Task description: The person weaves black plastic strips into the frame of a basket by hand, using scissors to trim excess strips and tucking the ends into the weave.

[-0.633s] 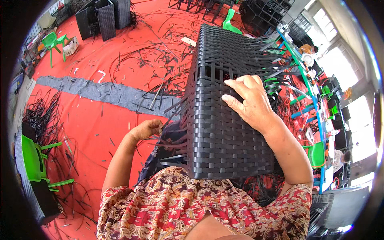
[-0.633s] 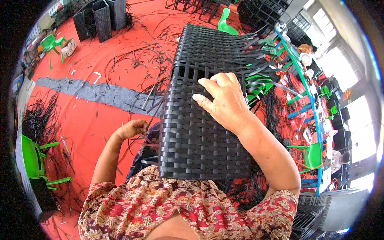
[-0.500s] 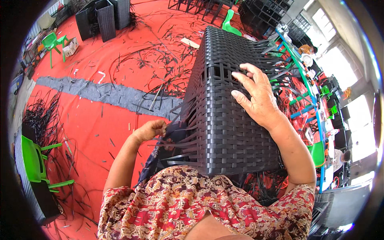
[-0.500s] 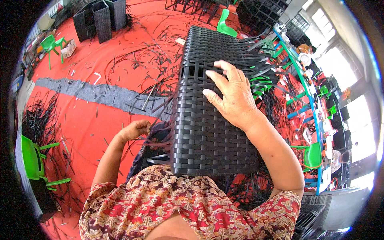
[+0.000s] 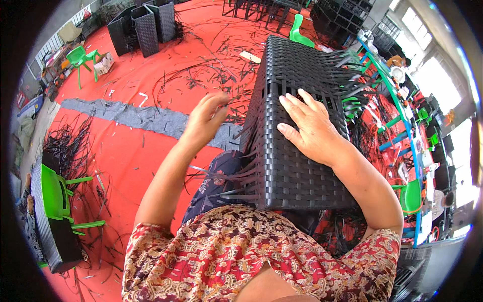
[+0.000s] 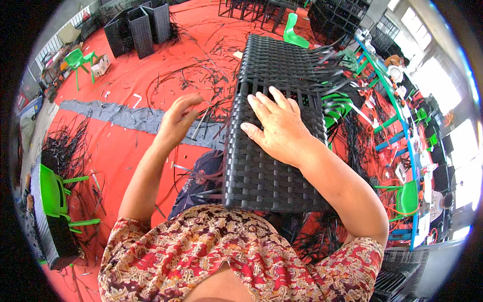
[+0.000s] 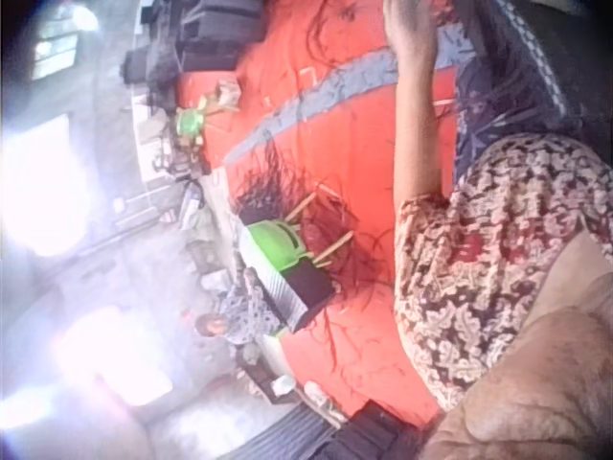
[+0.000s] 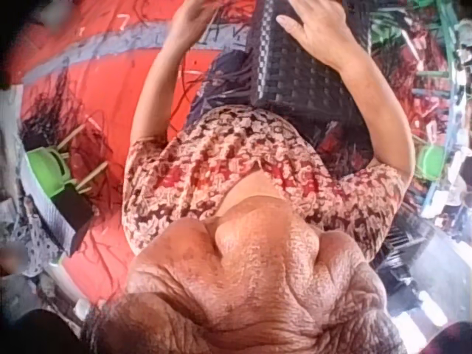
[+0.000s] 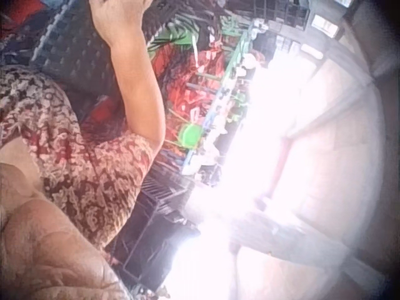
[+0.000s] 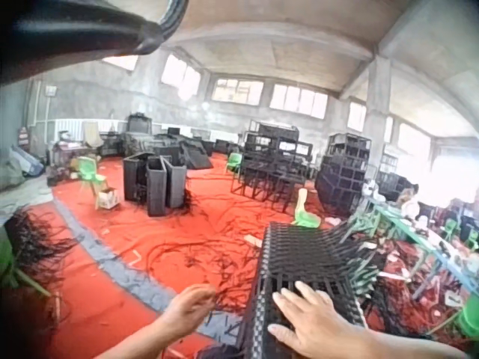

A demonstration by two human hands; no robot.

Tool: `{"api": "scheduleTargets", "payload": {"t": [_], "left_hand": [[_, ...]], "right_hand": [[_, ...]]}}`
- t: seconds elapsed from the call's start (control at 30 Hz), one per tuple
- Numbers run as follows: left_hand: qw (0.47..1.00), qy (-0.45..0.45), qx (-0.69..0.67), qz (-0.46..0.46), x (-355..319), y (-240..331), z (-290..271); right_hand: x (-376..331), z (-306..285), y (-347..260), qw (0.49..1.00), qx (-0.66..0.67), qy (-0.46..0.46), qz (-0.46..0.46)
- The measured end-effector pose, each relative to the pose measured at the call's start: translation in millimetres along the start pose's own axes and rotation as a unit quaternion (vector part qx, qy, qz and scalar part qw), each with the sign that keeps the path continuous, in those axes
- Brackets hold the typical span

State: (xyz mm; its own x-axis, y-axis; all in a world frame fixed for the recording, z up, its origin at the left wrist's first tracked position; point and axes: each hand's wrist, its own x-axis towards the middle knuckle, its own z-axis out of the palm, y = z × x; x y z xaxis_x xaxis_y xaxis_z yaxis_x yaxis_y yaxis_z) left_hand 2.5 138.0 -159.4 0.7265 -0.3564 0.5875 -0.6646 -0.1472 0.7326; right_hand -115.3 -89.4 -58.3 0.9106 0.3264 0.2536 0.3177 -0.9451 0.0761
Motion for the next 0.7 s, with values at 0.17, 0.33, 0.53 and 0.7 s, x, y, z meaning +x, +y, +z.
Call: {"api": "scheduleTargets", "payload": {"t": [0.17,0.33,0.53,0.7], "left_hand": [[0.993,-0.076,-0.063,0.059,30.1,49.0,53.6],[0.993,-0.109,-0.029,0.042,29.2,54.7,35.4],[0.954,-0.152,0.226,0.127,43.7,72.1,11.2],[0.946,-0.174,0.221,0.160,112.0,148.9,41.8]], "right_hand": [[1.9,-14.3,-2.8,0.995,0.002,0.093,-0.020],[-44.1,-15.8,13.9,0.993,0.050,0.084,0.060],[-41.5,-6.9,3.1,0.984,0.120,0.101,0.084],[-45.2,-11.3,10.2,0.851,0.463,0.247,0.021]]}}
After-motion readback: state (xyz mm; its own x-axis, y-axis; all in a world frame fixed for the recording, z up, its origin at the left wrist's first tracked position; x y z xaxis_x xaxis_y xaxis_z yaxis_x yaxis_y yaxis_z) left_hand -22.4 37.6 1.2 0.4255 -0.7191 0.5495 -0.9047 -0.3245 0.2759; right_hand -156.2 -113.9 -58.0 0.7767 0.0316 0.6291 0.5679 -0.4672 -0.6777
